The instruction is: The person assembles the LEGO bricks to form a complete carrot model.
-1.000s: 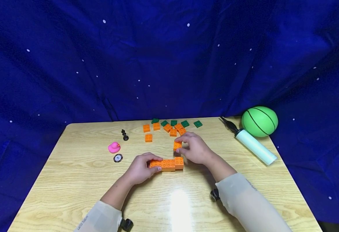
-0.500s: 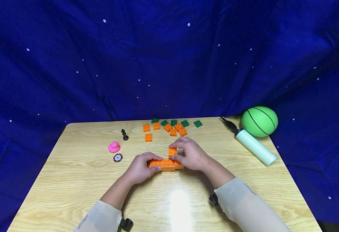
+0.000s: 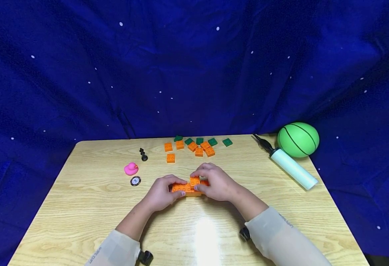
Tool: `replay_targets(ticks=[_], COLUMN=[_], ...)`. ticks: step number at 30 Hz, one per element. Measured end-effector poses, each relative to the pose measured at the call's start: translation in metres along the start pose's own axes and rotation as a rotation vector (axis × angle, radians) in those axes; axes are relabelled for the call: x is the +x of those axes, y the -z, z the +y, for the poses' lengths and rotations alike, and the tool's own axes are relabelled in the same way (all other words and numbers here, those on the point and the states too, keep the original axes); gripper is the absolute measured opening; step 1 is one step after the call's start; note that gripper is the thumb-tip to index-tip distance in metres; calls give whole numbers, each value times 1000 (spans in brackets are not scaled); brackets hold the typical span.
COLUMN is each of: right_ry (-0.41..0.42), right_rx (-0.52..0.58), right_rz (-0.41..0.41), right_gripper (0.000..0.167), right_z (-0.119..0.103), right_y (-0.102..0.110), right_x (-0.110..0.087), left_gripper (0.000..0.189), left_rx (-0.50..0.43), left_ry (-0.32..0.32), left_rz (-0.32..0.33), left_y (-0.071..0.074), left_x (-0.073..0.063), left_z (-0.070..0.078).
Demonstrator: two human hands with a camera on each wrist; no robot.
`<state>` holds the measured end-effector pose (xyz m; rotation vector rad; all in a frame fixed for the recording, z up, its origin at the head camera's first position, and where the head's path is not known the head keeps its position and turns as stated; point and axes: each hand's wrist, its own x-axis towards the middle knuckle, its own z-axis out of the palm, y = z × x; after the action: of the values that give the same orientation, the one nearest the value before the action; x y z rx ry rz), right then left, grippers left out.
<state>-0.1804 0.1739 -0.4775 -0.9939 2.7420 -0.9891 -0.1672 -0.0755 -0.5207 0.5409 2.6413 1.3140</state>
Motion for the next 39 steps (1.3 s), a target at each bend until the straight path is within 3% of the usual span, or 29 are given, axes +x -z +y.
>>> replay_targets(ticks=[9,27,39], right_ry=[-18,-61,-110], right_rx=[-26,14,16], right_rz=[-16,50,34], right_gripper=[32,29,28], right_z=[2,-2,-3], right_y=[-6,-11,-13], right_x=[-6,-9,-5], left_gripper=[26,26,26], left_rx=[1,-1,-4], left_ry=[8,18,13], left_rz=[-2,0,4], left_y=[-1,-2,-2], left_x=[1,-1,-1], left_z=[0,2,0])
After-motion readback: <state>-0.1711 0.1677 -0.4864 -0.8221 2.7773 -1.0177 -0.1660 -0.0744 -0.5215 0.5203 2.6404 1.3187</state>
